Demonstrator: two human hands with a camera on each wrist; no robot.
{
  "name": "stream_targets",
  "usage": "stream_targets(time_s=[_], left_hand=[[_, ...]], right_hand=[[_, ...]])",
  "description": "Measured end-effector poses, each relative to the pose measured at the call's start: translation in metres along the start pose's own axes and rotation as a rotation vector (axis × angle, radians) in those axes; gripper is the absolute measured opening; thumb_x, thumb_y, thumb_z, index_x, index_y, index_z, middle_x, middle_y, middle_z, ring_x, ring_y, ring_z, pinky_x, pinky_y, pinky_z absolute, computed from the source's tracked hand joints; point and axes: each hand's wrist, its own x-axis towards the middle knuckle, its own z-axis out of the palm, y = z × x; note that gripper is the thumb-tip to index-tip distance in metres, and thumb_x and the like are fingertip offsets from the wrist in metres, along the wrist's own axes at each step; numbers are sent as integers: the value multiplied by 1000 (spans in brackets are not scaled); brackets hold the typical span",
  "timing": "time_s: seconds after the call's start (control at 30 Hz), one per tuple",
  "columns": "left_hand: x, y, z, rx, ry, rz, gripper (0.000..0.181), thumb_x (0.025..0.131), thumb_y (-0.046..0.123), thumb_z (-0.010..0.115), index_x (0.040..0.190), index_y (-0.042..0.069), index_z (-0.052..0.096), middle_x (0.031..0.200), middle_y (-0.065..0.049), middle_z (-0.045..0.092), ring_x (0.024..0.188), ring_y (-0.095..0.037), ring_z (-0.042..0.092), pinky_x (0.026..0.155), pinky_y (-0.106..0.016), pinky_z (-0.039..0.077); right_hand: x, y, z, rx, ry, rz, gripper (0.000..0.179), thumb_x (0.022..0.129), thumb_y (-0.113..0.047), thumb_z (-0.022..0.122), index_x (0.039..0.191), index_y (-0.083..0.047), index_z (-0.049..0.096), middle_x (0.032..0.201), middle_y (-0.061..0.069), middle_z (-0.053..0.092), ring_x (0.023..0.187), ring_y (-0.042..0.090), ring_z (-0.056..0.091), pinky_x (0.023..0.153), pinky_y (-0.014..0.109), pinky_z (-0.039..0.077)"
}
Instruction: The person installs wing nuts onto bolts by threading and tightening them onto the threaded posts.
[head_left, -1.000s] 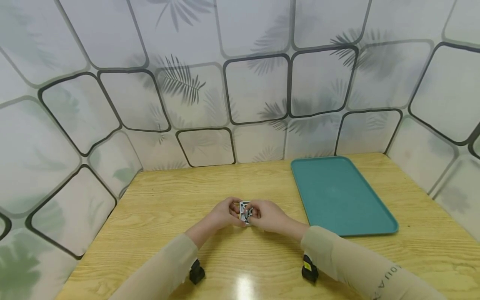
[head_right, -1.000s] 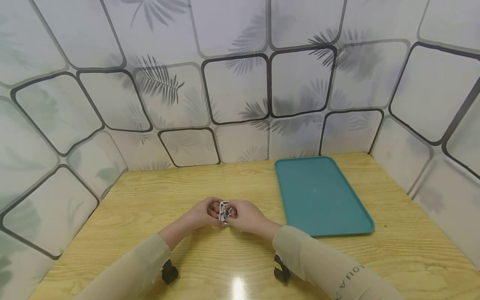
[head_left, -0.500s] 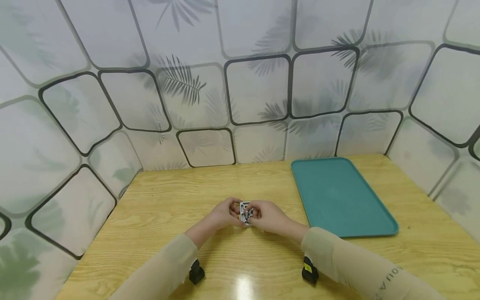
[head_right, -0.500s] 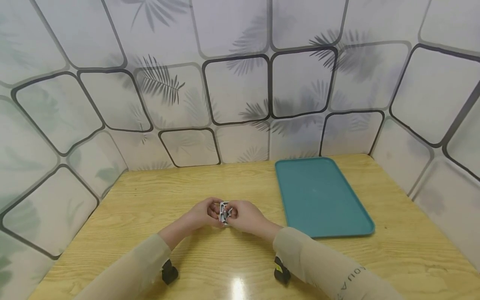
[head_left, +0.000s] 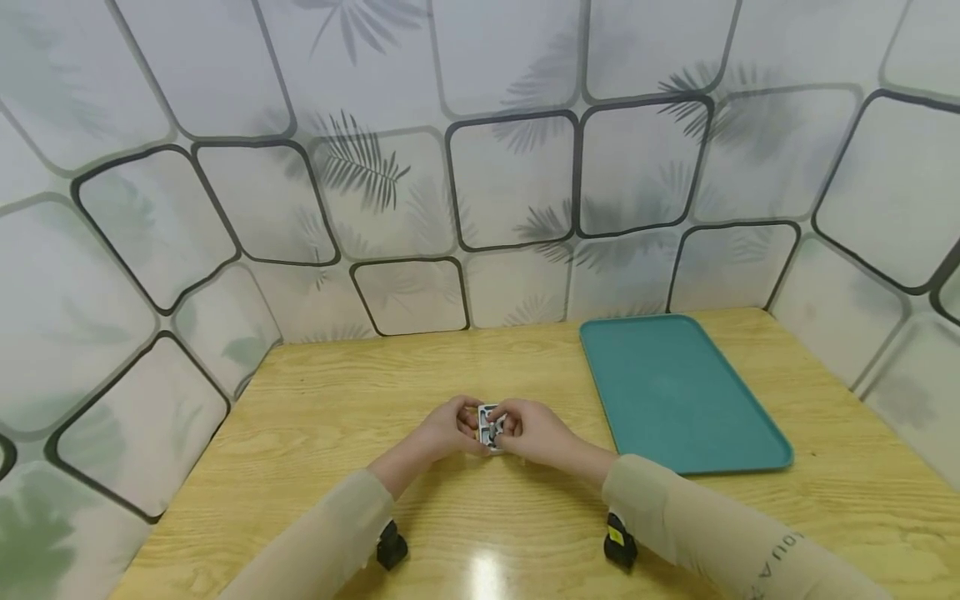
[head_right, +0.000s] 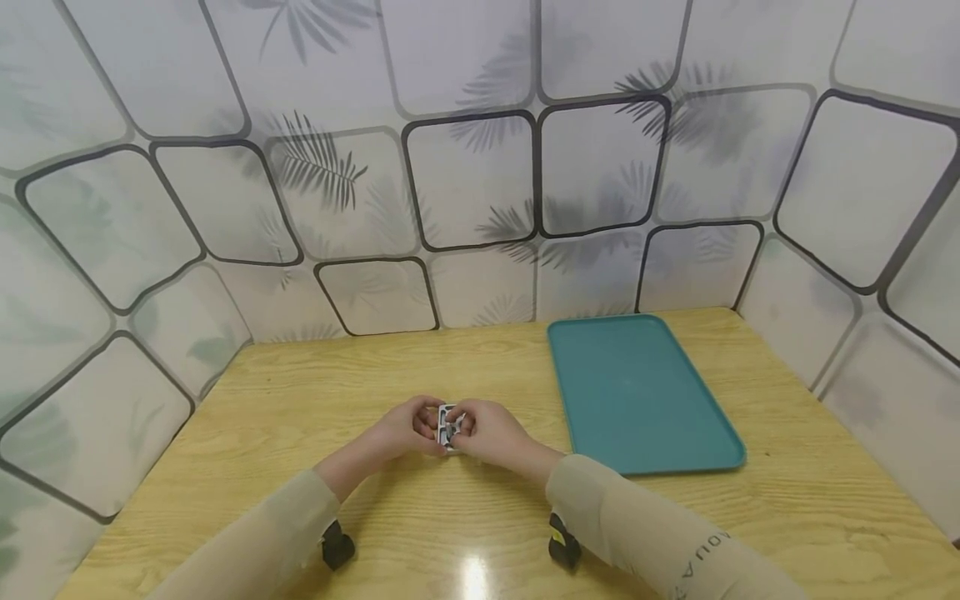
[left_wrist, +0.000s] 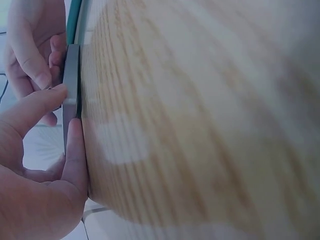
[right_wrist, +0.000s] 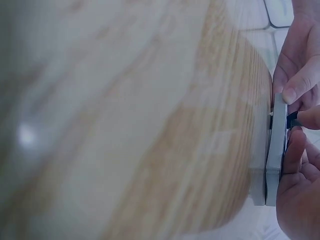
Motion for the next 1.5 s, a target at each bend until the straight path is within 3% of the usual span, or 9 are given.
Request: stream_targets(time_s=[0.23,0.43,0.53,0.7,0.8,0.93,1.07,1.3,1.5], left_hand=[[-1,-1,0,0,17,15,76,78,-7,88,147,-2,54,106,-11,62,91,-17,62,78,-26,52],[-3,0,1,-9,21,6,79,77,-8,89,147,-2,54,106,-10,62,90,-17,61,77,-25,51],[-3,0,1,-20,23,4,80,76,-9,89,147,-2,53,107,-10,61,91,-17,61,77,-25,50],[-3,-1,3,-11,27,9,82,76,-9,89,148,-3,53,108,-12,63,92,-18,63,80,-26,52],[-6,-2,4,-11,33,16,85,75,-9,89,151,-3,51,110,-14,65,94,-19,65,83,-28,55],[-14,-2,-2,28,35,45,85,80,-4,87,155,-2,46,114,-16,68,98,-20,68,87,-32,57],[-29,-6,-14,115,14,94,77,88,3,83,155,-2,45,117,-16,68,101,-23,69,86,-37,60],[-59,-17,-36,388,15,207,51,91,6,81,138,-2,63,109,-10,72,100,-26,72,83,-39,61],[-77,-15,-41,694,151,215,37,90,11,84,125,7,72,109,-6,74,97,-23,72,85,-43,61]], right_hand=[[0,3,-2,127,15,19,30,95,1,68,125,4,69,86,5,65,69,9,52,62,21,46],[-3,9,-3,390,59,86,35,101,-2,63,134,12,62,103,19,71,79,7,65,74,25,60],[-4,11,-3,509,86,125,38,101,-2,62,135,16,59,112,24,72,85,7,68,79,24,61],[-9,13,-5,630,96,176,42,100,-1,59,135,22,55,101,12,73,80,4,67,76,19,59],[-14,12,-9,641,100,199,43,99,-3,58,134,22,55,99,6,73,78,4,66,75,18,58],[-21,10,-18,547,97,180,42,101,-6,57,133,21,57,108,20,74,83,7,69,78,23,60],[-33,10,-31,332,59,105,38,105,-7,57,133,18,59,120,31,69,97,21,72,87,34,62],[-61,5,-48,-68,83,106,29,108,-14,58,130,2,68,123,15,70,111,28,67,93,44,56],[-78,4,-63,-389,129,78,27,109,-15,57,130,-1,68,126,13,69,116,32,68,98,51,56]])
